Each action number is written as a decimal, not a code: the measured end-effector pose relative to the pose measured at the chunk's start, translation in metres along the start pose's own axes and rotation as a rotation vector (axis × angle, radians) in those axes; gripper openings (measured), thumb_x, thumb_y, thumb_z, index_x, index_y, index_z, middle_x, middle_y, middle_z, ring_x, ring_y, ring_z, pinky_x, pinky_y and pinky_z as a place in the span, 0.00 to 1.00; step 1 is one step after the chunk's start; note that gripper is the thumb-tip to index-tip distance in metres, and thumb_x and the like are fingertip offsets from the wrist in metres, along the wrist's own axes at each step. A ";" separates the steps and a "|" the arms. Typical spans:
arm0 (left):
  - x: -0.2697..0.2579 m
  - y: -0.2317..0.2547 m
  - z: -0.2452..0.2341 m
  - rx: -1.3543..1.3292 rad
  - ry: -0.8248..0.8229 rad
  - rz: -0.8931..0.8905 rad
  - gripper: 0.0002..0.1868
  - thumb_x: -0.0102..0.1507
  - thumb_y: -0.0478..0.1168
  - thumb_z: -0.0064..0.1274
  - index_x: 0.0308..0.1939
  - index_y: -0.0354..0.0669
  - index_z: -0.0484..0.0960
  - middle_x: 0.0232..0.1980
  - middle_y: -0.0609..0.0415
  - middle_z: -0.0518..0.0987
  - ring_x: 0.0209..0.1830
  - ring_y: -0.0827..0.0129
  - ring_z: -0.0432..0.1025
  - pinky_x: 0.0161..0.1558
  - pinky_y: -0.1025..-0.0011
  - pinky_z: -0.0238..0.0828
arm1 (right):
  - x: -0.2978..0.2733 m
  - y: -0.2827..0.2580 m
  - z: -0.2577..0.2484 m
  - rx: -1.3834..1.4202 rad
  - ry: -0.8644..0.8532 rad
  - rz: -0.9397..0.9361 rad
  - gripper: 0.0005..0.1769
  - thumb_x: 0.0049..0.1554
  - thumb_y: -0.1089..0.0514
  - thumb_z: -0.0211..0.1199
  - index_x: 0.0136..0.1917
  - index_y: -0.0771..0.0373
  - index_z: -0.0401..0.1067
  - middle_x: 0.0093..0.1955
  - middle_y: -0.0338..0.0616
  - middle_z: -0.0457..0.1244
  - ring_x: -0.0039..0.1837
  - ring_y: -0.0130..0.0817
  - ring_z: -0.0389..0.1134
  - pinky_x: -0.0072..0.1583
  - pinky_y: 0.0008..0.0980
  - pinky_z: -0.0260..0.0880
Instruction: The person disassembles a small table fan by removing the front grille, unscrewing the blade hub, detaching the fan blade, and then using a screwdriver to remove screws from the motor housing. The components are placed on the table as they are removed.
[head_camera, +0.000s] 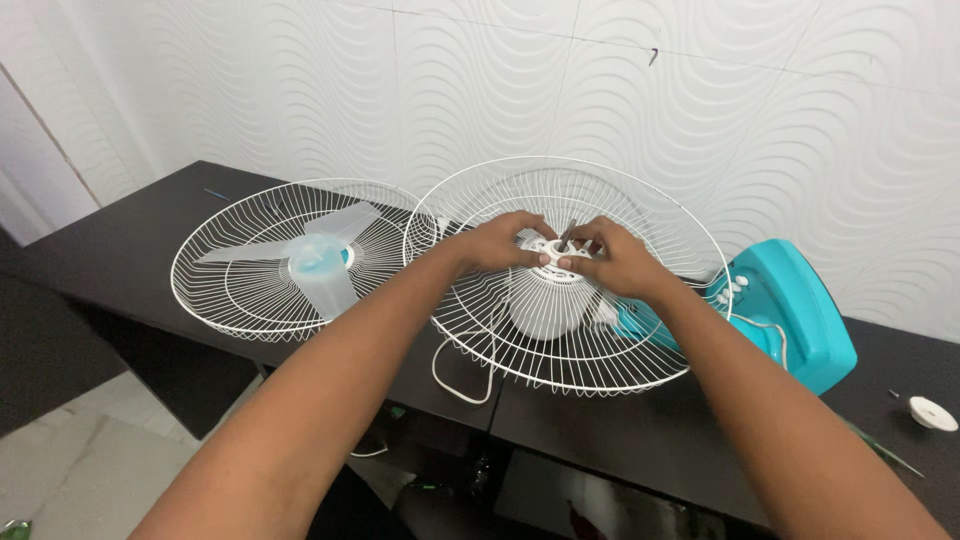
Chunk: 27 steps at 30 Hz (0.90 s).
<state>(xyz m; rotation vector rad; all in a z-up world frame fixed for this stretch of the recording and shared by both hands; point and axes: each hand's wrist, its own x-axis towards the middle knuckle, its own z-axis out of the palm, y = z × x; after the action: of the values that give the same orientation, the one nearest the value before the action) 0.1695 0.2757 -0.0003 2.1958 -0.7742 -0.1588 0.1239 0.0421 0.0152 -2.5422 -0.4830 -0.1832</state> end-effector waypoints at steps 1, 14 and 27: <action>0.000 0.000 -0.001 -0.009 -0.005 -0.019 0.32 0.55 0.52 0.66 0.62 0.54 0.77 0.71 0.46 0.72 0.73 0.53 0.65 0.70 0.56 0.62 | 0.001 -0.001 -0.001 0.008 -0.004 -0.020 0.32 0.50 0.41 0.72 0.63 0.60 0.75 0.54 0.45 0.65 0.53 0.39 0.68 0.55 0.39 0.71; 0.003 -0.003 -0.002 0.003 -0.031 0.019 0.36 0.58 0.50 0.65 0.68 0.51 0.70 0.70 0.46 0.71 0.72 0.54 0.65 0.69 0.56 0.62 | 0.002 -0.015 -0.012 0.041 -0.111 -0.043 0.28 0.52 0.46 0.71 0.62 0.59 0.75 0.57 0.47 0.63 0.56 0.40 0.66 0.57 0.40 0.70; 0.001 0.008 0.000 -0.037 -0.074 -0.036 0.35 0.57 0.48 0.63 0.68 0.57 0.73 0.74 0.48 0.68 0.74 0.55 0.63 0.70 0.55 0.62 | -0.005 -0.015 -0.030 0.302 -0.216 0.150 0.30 0.50 0.57 0.71 0.66 0.57 0.74 0.50 0.45 0.63 0.51 0.35 0.65 0.54 0.36 0.68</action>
<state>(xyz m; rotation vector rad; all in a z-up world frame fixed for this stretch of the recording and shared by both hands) 0.1661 0.2708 0.0058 2.1795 -0.7668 -0.2714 0.1130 0.0363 0.0464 -2.2973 -0.3669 0.2076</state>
